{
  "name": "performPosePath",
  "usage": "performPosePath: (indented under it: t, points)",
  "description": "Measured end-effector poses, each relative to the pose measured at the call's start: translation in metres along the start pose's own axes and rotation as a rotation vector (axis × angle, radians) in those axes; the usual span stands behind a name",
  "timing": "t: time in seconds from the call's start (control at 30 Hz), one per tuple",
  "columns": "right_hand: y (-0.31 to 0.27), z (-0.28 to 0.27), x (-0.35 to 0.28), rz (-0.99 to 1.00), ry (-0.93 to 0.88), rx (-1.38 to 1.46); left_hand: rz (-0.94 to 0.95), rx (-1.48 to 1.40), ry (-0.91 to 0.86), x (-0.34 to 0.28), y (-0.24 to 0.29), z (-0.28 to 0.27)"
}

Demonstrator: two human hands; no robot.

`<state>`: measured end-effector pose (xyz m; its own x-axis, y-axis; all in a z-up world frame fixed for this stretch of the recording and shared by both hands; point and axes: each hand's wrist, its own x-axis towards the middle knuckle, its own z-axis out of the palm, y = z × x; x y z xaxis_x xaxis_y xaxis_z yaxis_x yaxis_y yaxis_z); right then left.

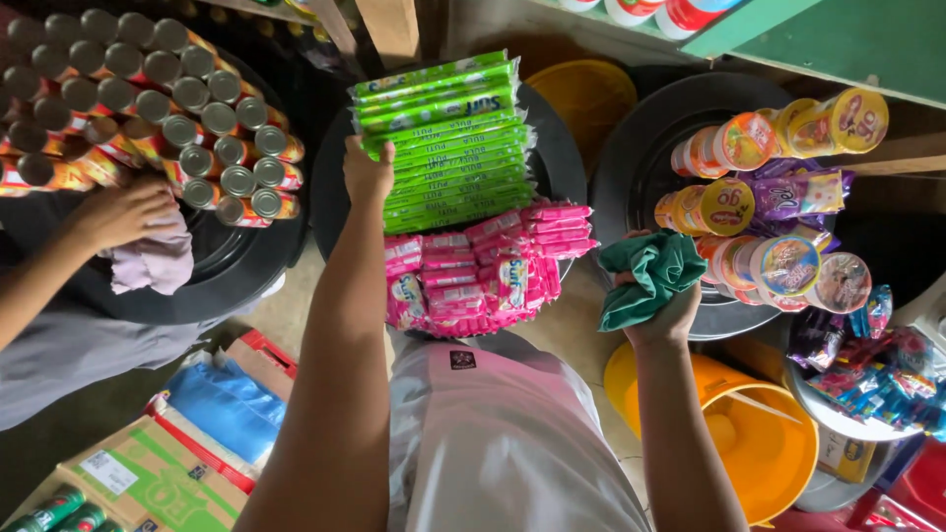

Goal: Wiping down grocery items such as detergent packs and soap bars with a cloth before placing them back on shelves.

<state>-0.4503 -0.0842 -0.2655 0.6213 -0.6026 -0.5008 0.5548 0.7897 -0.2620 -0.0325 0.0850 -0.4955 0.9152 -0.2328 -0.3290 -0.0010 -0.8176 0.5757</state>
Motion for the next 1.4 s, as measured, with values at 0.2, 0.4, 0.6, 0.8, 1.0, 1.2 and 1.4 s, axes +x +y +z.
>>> performPosePath:
  t: [0.2, 0.4, 0.6, 0.8, 1.0, 1.2, 1.4]
  points:
    - [-0.009, -0.004, 0.000, -0.043, 0.085, -0.026, 0.085, -0.160, 0.025, 0.006, -0.002, -0.015]
    - [0.000, 0.003, 0.011, -0.065, 0.064, -0.072, 0.471, -0.190, 0.133, -0.020, 0.025, -0.051]
    - [0.029, 0.025, 0.019, -0.064, 0.130, -0.112, 0.609, -0.534, -0.153, -0.051, 0.063, -0.087]
    - [0.054, 0.007, 0.038, 0.008, -0.126, -0.056, 0.677, -0.608, -0.137, -0.085, 0.088, -0.123]
    - [0.084, 0.045, 0.038, 0.054, 0.073, -0.141, 0.723, -0.476, -0.012, -0.115, 0.091, -0.173]
    - [0.123, 0.045, 0.044, 0.169, 0.057, -0.291, 0.481, -0.766, -0.020, -0.107, 0.040, -0.183]
    - [0.157, 0.068, 0.044, 0.332, 0.052, -0.394, 0.146, -1.089, -0.313, -0.154, 0.030, -0.195]
